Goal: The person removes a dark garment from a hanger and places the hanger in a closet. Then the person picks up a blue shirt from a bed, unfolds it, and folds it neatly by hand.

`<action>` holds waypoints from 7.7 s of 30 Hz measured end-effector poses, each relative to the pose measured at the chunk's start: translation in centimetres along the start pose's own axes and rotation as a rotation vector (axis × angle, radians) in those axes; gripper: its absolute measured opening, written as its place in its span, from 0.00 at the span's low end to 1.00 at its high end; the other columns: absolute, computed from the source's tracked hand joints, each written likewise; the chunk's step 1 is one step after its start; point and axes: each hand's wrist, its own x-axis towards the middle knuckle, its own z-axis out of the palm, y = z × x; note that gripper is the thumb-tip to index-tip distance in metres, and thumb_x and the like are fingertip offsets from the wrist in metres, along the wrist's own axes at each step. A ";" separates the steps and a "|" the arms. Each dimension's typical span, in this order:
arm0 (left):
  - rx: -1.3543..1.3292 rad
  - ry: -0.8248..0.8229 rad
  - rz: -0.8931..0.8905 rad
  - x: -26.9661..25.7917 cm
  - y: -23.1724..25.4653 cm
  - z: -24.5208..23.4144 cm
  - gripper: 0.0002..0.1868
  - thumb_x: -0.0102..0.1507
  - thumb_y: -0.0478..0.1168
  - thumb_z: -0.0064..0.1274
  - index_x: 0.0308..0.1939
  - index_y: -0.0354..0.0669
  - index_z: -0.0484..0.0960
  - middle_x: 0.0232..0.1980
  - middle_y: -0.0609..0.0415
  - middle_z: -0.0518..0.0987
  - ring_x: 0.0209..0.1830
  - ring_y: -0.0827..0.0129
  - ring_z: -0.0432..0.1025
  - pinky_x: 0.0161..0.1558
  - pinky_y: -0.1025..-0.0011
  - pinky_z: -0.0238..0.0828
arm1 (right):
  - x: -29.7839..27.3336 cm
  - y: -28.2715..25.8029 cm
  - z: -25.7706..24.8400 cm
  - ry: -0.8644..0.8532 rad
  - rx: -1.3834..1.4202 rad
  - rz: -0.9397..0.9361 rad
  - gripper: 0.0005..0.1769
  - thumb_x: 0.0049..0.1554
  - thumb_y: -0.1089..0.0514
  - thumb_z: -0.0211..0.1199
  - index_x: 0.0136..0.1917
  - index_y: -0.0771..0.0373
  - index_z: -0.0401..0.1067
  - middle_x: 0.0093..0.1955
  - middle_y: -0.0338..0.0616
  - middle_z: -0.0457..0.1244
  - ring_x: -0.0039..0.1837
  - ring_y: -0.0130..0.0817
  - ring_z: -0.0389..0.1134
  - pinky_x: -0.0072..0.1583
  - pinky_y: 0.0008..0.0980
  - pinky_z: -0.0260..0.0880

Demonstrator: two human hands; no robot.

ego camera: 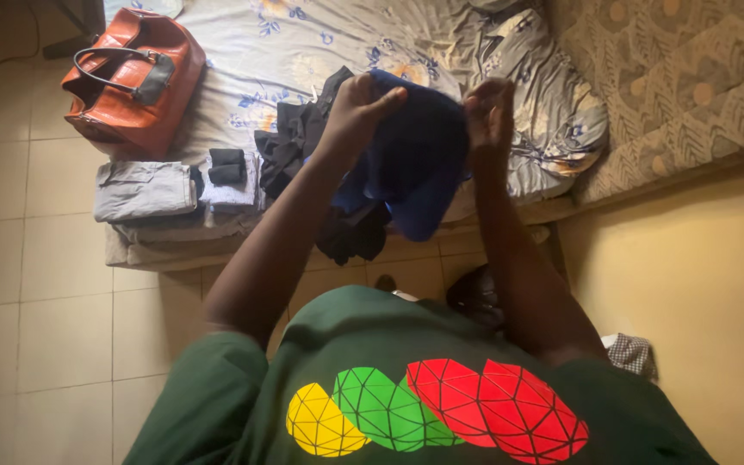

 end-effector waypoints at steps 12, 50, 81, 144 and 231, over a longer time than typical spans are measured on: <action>-0.229 -0.047 -0.043 0.6 2.3 2.0 0.10 0.65 0.38 0.58 0.45 0.34 0.79 0.41 0.53 0.84 0.40 0.73 0.80 0.46 0.74 0.81 | 1.0 1.9 -1.1 -0.165 -0.128 0.027 0.07 0.57 0.63 0.70 0.48 0.66 0.76 0.50 0.41 0.67 0.47 0.29 0.66 0.48 0.29 0.67; 0.051 -0.305 -0.175 0.3 -16.8 -3.4 0.14 0.69 0.44 0.55 0.43 0.34 0.80 0.31 0.63 0.75 0.29 0.80 0.66 0.31 0.75 0.62 | 10.4 -5.5 -8.5 0.148 -0.729 -0.388 0.31 0.69 0.34 0.52 0.41 0.64 0.68 0.38 0.43 0.59 0.45 0.35 0.60 0.51 0.40 0.57; 0.983 0.289 0.538 12.3 6.0 -15.7 0.08 0.64 0.38 0.58 0.43 0.36 0.82 0.38 0.43 0.81 0.38 0.58 0.77 0.43 0.61 0.70 | 12.7 -16.4 -4.8 -0.021 -0.557 -0.620 0.14 0.63 0.51 0.64 0.52 0.65 0.74 0.46 0.48 0.68 0.49 0.39 0.71 0.53 0.37 0.70; 0.489 0.172 0.047 -15.8 22.1 -29.8 0.17 0.67 0.46 0.57 0.49 0.34 0.78 0.41 0.50 0.83 0.34 0.65 0.79 0.37 0.68 0.79 | 9.3 -11.6 16.3 -0.069 -0.279 -0.406 0.17 0.69 0.54 0.60 0.67 0.65 0.70 0.62 0.52 0.64 0.63 0.43 0.65 0.65 0.39 0.65; 1.361 -0.052 0.158 -15.4 35.2 -26.1 0.16 0.68 0.47 0.65 0.49 0.37 0.84 0.39 0.49 0.82 0.34 0.67 0.75 0.37 0.68 0.72 | 10.5 -21.5 0.4 -0.355 -0.704 -0.627 0.20 0.59 0.47 0.70 0.52 0.66 0.77 0.48 0.45 0.69 0.49 0.31 0.72 0.52 0.31 0.74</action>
